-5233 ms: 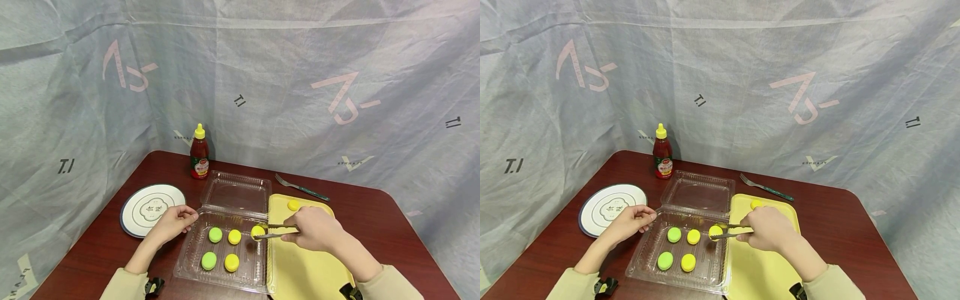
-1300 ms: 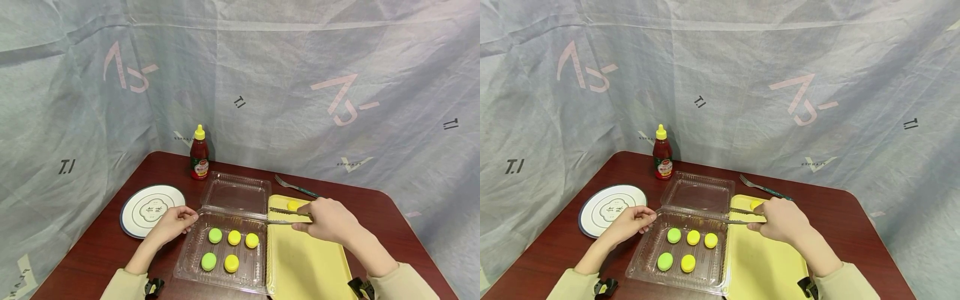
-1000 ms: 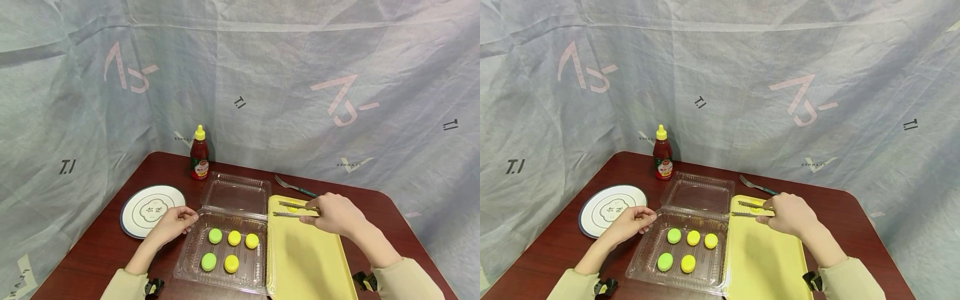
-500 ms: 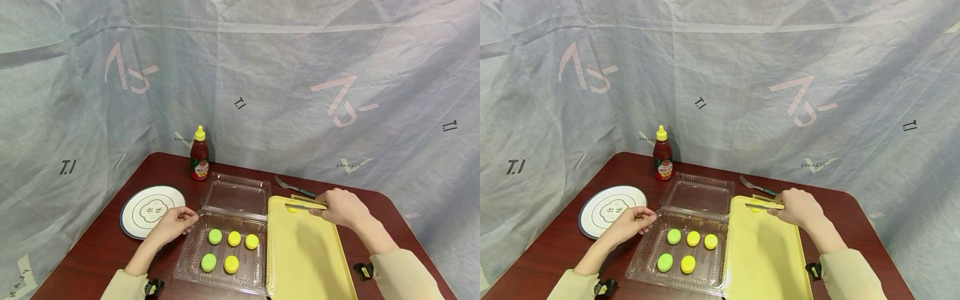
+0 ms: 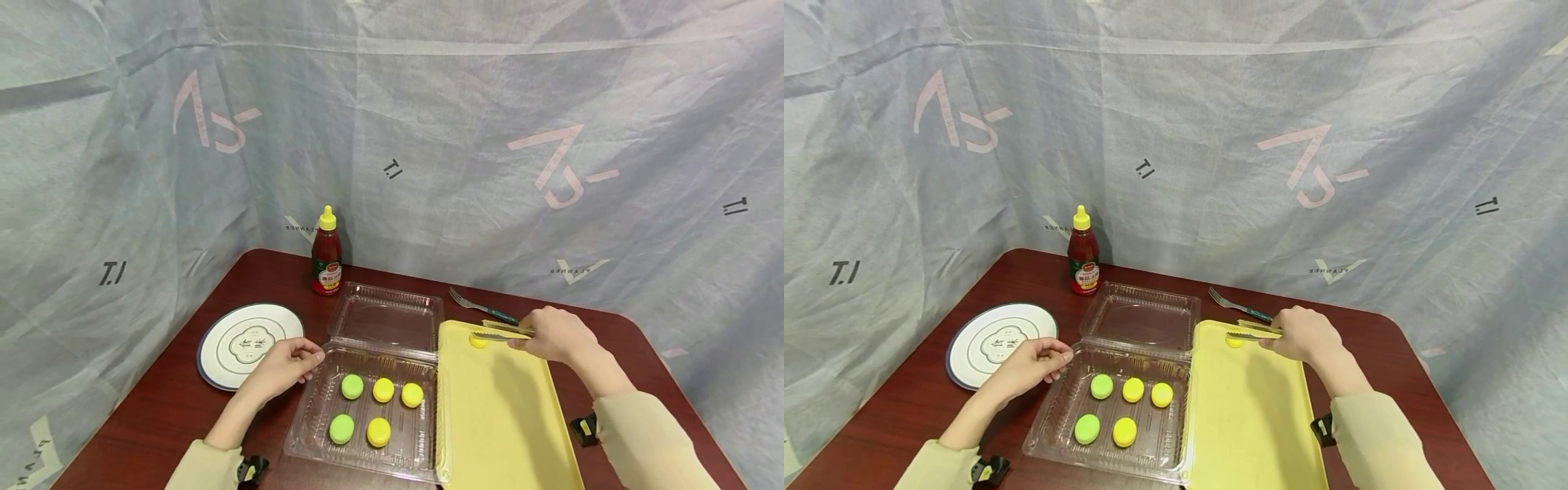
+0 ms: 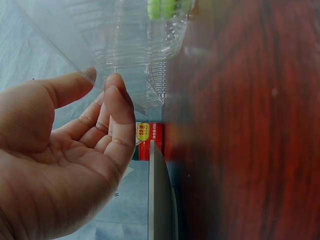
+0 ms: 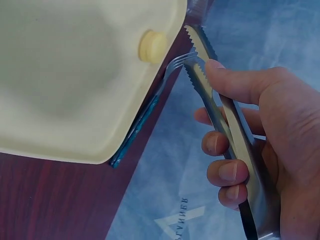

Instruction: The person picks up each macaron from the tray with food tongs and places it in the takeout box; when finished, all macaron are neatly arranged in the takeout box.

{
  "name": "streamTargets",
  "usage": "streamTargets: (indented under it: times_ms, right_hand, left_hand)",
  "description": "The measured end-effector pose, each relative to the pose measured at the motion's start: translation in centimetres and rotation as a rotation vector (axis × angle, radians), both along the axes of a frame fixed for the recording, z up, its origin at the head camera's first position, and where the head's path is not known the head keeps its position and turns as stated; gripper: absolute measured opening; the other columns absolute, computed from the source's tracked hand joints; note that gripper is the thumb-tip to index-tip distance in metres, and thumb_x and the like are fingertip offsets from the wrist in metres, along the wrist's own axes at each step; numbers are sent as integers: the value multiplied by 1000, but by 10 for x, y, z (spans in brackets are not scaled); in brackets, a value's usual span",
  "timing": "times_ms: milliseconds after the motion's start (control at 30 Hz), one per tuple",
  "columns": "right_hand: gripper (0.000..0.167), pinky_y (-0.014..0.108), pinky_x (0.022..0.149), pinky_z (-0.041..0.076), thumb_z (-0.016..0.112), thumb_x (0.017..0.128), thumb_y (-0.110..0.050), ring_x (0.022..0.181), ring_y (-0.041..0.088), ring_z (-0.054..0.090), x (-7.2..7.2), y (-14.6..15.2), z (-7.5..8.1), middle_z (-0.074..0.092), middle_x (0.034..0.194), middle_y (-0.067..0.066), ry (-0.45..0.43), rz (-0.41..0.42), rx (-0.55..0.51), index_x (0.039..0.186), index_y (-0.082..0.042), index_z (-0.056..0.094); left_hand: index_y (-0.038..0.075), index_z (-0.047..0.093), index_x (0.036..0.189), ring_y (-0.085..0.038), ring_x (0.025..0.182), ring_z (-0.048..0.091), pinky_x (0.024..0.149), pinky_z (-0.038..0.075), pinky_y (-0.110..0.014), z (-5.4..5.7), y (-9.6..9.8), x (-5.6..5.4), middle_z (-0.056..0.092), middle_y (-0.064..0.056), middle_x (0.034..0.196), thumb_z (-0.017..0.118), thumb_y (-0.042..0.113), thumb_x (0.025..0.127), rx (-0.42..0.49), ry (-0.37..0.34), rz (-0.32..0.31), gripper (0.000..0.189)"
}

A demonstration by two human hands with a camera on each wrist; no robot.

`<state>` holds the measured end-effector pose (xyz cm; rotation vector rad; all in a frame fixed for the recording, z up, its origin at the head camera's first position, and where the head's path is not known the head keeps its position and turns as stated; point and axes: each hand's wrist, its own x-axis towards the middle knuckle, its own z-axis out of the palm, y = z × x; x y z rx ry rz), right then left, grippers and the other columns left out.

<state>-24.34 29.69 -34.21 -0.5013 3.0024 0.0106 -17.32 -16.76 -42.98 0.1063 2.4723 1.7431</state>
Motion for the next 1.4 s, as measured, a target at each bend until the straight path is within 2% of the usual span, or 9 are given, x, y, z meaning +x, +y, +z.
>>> streamTargets:
  times_ms: [467, 900, 1400]
  right_hand:
    - [48, 52, 70, 55, 74, 84, -52, 87, 31, 68, -11, 3, -14, 73, 103, 10, -33, 3, 28, 106, -9, 77]
    - [33, 48, 64, 54, 76, 84, -44, 78, 25, 67, -15, 2, -25, 73, 97, 5, -24, -13, 43, 98, -15, 80]
    - [25, 40, 56, 49, 74, 86, -46, 66, 14, 60, -14, -1, -22, 70, 83, -4, -43, -11, 42, 86, -21, 79]
  left_hand:
    - [-3, 67, 102, -18, 68, 60, 61, 54, -29, -1, 0, -1, 62, -5, 75, 64, 9, 96, -15, 2, 5, 14]
    - [-4, 67, 104, -17, 67, 60, 60, 54, -28, -3, -1, -2, 62, -5, 75, 65, 11, 97, -4, 12, -8, 17]
    - [-5, 67, 103, -18, 67, 60, 60, 54, -29, -3, -1, -1, 62, -5, 76, 65, 11, 97, 3, 8, -6, 17]
